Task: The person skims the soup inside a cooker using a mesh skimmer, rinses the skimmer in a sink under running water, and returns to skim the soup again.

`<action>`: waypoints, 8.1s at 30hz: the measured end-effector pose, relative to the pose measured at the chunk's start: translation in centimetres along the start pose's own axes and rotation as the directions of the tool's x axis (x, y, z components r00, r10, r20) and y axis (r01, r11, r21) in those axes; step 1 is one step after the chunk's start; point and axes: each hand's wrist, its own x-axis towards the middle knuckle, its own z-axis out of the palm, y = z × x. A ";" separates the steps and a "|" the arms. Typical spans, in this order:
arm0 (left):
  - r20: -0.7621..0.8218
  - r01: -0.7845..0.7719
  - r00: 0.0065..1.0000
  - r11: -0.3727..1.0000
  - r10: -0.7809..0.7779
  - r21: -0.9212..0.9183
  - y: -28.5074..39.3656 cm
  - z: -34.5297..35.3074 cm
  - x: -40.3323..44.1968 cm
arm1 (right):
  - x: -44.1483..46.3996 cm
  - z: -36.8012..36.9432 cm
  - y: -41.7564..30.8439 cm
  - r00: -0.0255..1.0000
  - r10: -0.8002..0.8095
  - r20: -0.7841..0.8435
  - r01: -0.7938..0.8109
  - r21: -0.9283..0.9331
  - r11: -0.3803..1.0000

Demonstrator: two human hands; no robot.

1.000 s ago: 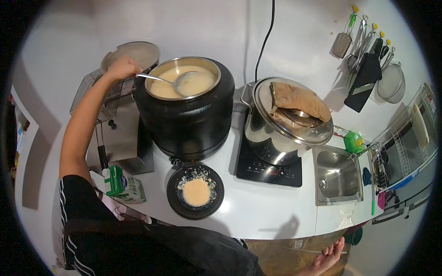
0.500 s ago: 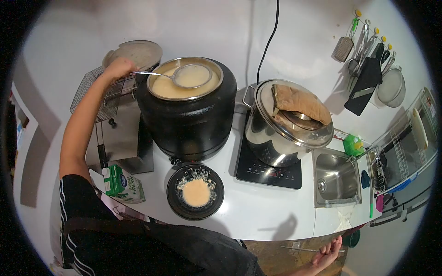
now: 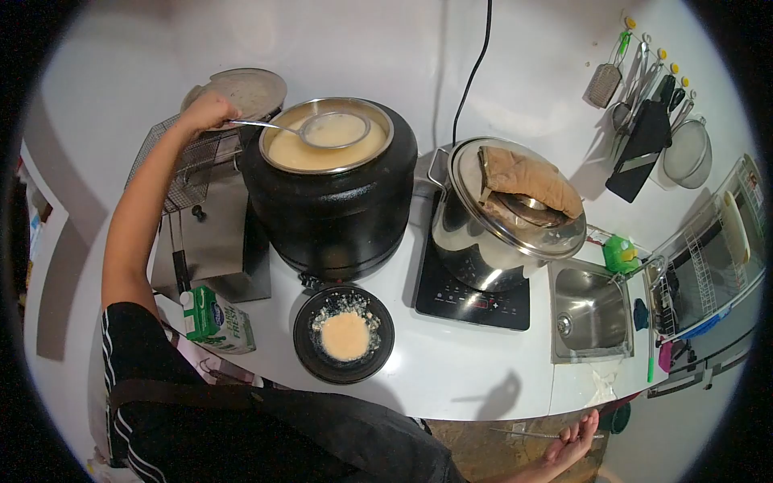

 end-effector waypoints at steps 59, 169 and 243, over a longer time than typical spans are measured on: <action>-0.474 0.084 0.853 0.840 0.218 0.537 3.2 0.5 -6.2 | 0.6 -2.1 1.5 0.999 0.022 0.042 -0.022 -0.007 1.000; -0.035 -0.212 0.965 0.846 0.262 0.489 -0.4 3.4 2.2 | 0.7 -1.5 3.3 1.000 0.018 0.019 -0.017 -0.040 0.999; -0.090 -0.020 0.994 0.887 0.069 0.461 -1.4 0.2 -2.5 | -14.1 49.7 10.9 0.038 -0.115 0.993 0.507 0.080 0.858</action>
